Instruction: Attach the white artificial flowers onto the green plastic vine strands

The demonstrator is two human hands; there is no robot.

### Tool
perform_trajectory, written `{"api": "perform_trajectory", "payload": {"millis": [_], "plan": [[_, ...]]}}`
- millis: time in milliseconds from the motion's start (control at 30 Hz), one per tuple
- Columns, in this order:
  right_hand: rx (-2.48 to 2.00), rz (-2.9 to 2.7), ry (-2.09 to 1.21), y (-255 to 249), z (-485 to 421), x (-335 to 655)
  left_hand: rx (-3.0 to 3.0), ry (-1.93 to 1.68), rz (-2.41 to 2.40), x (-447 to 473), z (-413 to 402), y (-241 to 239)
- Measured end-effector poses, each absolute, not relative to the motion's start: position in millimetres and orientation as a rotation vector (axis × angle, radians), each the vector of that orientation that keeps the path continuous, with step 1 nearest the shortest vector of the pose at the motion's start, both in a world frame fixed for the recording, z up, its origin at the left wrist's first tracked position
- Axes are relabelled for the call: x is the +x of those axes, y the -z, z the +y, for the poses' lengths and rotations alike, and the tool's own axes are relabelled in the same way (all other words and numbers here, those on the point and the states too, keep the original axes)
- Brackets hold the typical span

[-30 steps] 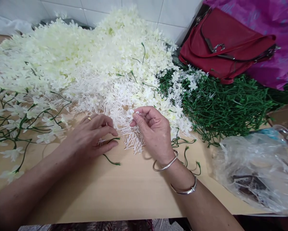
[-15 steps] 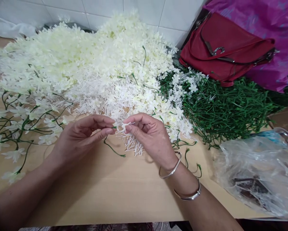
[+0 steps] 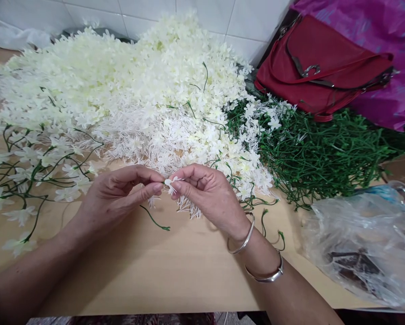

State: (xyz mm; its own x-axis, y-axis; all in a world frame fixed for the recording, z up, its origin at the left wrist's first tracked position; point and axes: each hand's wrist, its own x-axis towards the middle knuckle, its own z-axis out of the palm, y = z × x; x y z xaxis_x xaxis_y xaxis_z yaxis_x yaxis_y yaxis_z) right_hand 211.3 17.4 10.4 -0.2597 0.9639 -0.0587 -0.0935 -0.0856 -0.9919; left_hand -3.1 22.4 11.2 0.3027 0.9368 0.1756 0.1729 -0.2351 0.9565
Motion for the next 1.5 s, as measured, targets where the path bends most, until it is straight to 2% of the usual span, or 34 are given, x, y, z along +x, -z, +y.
{"api": "perform_trajectory", "payload": {"millis": [300, 1167, 1500], "plan": [[-1.06, -1.265, -1.556, -8.9, 19.3, 210.4, 1.577, -0.891, 0.972, -0.5, 21.3, -3.4], [-1.06, -1.285, -1.521, 0.4, 23.1, 205.7, 1.353, -0.952, 0.935, 9.7, 18.4, 8.4], [-0.999, -1.271, -1.575, 1.5, 24.4, 214.0, 1.765, -0.958, 1.05, 6.3, 18.4, 5.4]]}}
